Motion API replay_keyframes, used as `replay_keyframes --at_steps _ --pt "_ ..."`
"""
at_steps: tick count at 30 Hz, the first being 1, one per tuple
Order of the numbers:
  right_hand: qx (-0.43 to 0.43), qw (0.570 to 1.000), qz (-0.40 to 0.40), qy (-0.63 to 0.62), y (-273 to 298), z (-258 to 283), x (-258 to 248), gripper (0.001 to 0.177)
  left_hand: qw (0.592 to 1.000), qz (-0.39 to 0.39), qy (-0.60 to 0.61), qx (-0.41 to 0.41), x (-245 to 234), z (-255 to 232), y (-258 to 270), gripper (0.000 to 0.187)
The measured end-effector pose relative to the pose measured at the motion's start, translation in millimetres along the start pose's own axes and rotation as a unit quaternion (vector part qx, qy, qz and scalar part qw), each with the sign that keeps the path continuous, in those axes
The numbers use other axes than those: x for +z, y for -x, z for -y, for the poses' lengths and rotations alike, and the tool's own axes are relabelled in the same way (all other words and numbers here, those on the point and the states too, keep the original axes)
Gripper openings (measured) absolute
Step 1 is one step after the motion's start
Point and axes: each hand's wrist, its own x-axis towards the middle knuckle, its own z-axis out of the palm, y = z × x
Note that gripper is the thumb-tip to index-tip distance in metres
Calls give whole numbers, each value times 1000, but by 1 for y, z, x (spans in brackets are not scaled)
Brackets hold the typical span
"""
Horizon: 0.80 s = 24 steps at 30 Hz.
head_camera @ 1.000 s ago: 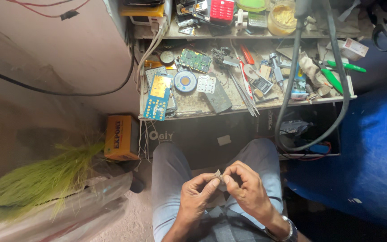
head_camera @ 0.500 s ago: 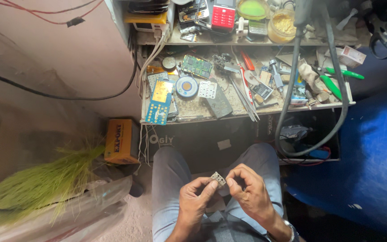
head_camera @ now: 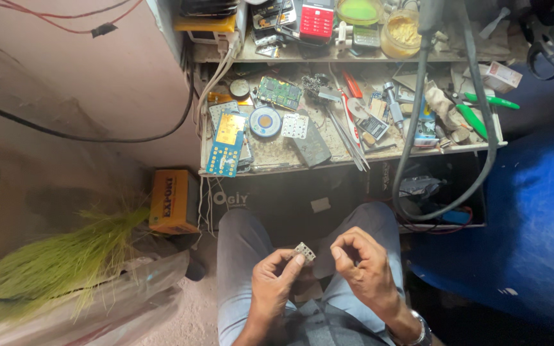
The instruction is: The person disassembles a small electronic device, likely a mobile phone keypad and circuit board, using a thin metal probe to pry components apart while working at a cluttered desk.
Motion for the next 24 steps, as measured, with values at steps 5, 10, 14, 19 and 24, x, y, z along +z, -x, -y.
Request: replay_keyframes --at_steps 5,10,14,19,24 --pt "-20 999 -25 21 -13 3 -16 13 997 5 -68 19 -25 11 -6 16" --pt "-60 996 -30 65 -48 14 -37 13 979 -83 -181 34 -65 34 -12 20" --pt "-192 974 -16 115 -100 27 -52 12 915 -177 -362 35 -103 58 -20 22" --pt "-264 944 46 194 -178 35 -48 7 875 -224 -417 100 -124 85 -31 21" --pt "-329 900 90 272 -228 32 -31 14 850 -249 -444 138 -124 98 -38 20"
